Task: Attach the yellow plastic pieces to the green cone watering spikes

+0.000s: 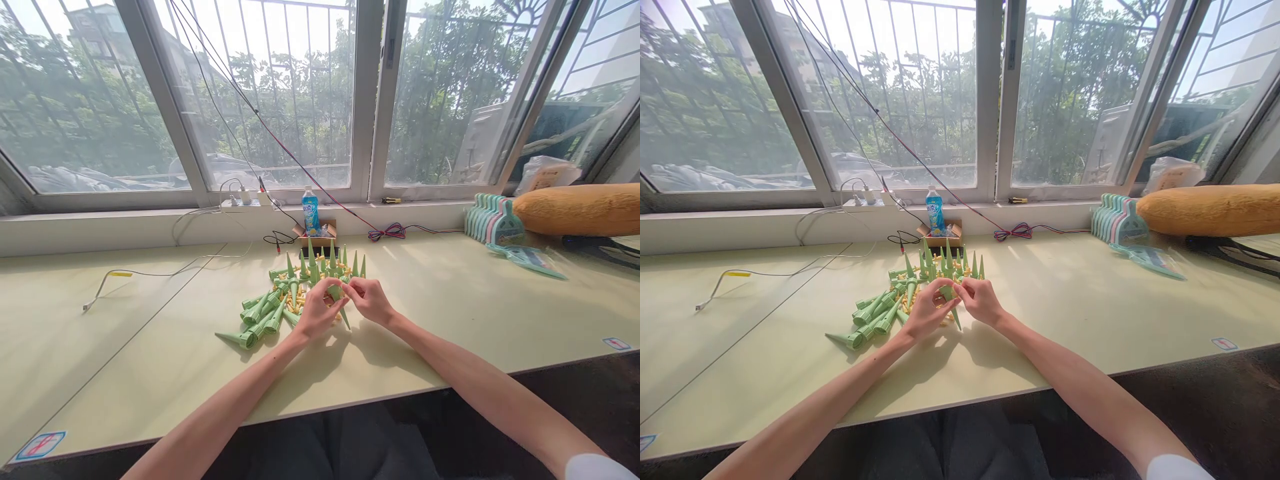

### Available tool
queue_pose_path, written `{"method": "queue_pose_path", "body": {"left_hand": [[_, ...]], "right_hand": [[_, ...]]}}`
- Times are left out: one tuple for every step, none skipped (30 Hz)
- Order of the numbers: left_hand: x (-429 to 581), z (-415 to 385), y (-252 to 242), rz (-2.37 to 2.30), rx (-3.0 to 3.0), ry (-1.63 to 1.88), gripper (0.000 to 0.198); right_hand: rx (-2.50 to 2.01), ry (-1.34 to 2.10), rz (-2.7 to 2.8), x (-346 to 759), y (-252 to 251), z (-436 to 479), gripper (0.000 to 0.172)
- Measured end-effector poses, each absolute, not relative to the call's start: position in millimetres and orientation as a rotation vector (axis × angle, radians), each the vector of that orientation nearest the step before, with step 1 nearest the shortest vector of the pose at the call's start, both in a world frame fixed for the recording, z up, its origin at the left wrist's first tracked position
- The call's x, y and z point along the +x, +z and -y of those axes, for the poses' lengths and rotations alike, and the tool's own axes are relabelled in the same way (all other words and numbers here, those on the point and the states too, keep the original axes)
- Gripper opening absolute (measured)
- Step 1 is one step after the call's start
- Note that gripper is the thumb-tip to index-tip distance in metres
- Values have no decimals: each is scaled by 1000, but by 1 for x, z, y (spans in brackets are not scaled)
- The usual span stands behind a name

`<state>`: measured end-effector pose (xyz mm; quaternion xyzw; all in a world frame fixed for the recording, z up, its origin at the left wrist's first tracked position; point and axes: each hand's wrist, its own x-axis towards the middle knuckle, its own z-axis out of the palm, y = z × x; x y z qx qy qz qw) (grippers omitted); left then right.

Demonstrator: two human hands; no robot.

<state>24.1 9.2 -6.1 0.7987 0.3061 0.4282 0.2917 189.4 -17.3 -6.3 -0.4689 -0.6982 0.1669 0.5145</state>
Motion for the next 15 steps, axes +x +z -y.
{"method": "queue_pose_path", "body": {"left_hand": [[24,-9,-6,-824,2133,1138,27],[24,-9,-6,-832,2135,1134,27],[24,-9,-6,-838,2136,1132,26],[24,-9,-6,-841,2135,1133,26],[24,-9,-6,-840,2136,1137,26],[24,-9,-6,-835,2137,1143,26],[24,-9,-6,-828,2139,1153,25],[24,-8,-6,-823,2142,1165,25],[24,-8,-6,-820,2149,1181,24],[25,-8,-5,-820,2159,1197,24],[25,-8,-5,-822,2173,1211,23],[25,-7,-5,-825,2190,1224,22],[25,-7,-4,-829,2206,1234,22],[24,-7,-4,-832,2221,1242,22],[24,-7,-4,-834,2232,1248,22]], "right_hand": [[-1126,400,1679,189,-7,17,44],[-1125,398,1678,189,-7,17,44],[-1125,398,1679,189,-7,17,43],[-1125,399,1679,189,-7,17,43],[-1125,401,1679,189,-8,16,43],[-1125,403,1678,189,-7,16,43],[-1125,405,1678,189,-7,16,43],[-1127,406,1678,189,-7,16,42],[-1128,408,1679,189,-6,16,42],[-1127,411,1682,189,-5,17,42],[-1125,416,1687,189,-5,17,42],[-1121,423,1694,189,-4,17,42],[-1115,435,1704,189,-4,17,41],[-1108,449,1715,189,-4,18,40],[-1103,462,1726,189,-4,18,38]]}}
